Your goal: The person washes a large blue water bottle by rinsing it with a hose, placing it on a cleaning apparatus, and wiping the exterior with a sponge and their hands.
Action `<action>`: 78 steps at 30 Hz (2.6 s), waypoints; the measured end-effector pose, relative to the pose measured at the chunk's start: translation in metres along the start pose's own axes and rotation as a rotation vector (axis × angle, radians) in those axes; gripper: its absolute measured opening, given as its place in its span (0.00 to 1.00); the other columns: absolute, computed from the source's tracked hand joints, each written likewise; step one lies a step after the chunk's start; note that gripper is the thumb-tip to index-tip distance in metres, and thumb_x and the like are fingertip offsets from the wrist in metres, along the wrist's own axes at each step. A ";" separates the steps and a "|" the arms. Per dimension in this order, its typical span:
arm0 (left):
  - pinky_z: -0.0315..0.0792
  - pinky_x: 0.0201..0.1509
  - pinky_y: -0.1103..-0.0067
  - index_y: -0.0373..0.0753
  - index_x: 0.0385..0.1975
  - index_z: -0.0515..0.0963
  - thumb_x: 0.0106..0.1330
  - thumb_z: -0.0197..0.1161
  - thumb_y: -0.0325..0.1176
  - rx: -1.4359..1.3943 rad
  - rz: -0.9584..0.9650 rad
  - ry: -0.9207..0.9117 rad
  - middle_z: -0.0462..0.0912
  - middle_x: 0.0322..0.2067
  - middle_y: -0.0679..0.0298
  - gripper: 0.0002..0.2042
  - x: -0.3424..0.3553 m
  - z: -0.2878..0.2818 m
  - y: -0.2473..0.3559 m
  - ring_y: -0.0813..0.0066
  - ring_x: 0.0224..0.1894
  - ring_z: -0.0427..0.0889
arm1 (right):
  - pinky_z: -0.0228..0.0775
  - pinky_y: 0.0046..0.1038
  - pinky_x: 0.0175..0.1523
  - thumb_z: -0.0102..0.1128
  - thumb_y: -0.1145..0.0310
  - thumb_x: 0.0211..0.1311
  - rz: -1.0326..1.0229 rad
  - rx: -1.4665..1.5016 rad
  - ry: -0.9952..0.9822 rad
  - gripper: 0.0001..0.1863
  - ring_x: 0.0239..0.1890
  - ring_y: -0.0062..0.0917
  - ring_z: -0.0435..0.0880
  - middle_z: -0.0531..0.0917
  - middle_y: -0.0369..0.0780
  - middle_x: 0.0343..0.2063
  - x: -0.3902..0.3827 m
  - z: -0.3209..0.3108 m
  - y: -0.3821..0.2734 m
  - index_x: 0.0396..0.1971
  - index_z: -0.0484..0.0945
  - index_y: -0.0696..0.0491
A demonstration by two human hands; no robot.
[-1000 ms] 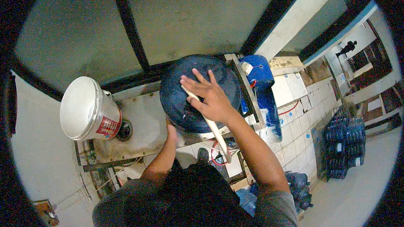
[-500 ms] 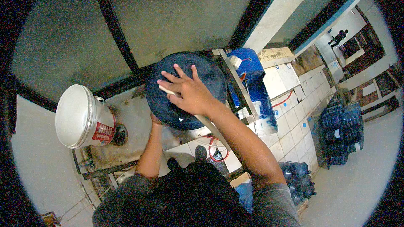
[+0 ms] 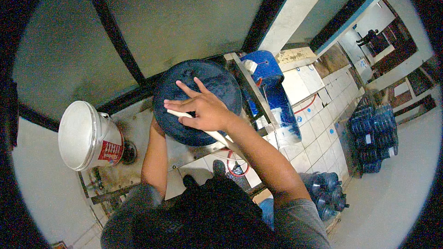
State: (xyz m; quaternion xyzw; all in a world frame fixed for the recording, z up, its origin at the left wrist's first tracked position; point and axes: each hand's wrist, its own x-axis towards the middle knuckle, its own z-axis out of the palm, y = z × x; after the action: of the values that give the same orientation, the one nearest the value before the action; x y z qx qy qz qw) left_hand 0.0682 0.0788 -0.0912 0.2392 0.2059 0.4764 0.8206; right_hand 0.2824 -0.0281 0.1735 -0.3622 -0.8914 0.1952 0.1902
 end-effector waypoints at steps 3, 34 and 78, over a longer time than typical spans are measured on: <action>0.68 0.70 0.67 0.36 0.69 0.67 0.76 0.51 0.53 -0.008 0.115 0.080 0.74 0.64 0.58 0.31 -0.024 0.002 -0.019 0.63 0.64 0.76 | 0.25 0.60 0.79 0.61 0.60 0.65 0.044 0.000 0.018 0.27 0.80 0.37 0.52 0.73 0.28 0.69 -0.003 -0.001 0.000 0.65 0.77 0.37; 0.77 0.62 0.64 0.39 0.62 0.76 0.74 0.50 0.58 0.118 0.077 0.368 0.83 0.56 0.56 0.30 -0.061 0.136 0.057 0.60 0.54 0.85 | 0.22 0.60 0.78 0.59 0.60 0.63 -0.037 -0.018 0.005 0.29 0.81 0.42 0.47 0.73 0.30 0.69 0.001 -0.004 -0.003 0.67 0.76 0.38; 0.71 0.67 0.68 0.37 0.66 0.72 0.78 0.47 0.55 0.153 0.540 0.315 0.79 0.60 0.56 0.30 -0.085 0.110 -0.019 0.67 0.60 0.80 | 0.29 0.53 0.80 0.64 0.66 0.61 -0.005 0.104 -0.024 0.28 0.77 0.42 0.59 0.77 0.39 0.66 0.034 -0.006 -0.001 0.63 0.79 0.43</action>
State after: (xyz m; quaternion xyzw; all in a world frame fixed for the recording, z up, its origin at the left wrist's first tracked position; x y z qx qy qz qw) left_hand 0.1041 -0.0255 -0.0046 0.2694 0.2945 0.6912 0.6024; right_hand 0.2617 -0.0029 0.1861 -0.3470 -0.8832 0.2451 0.1987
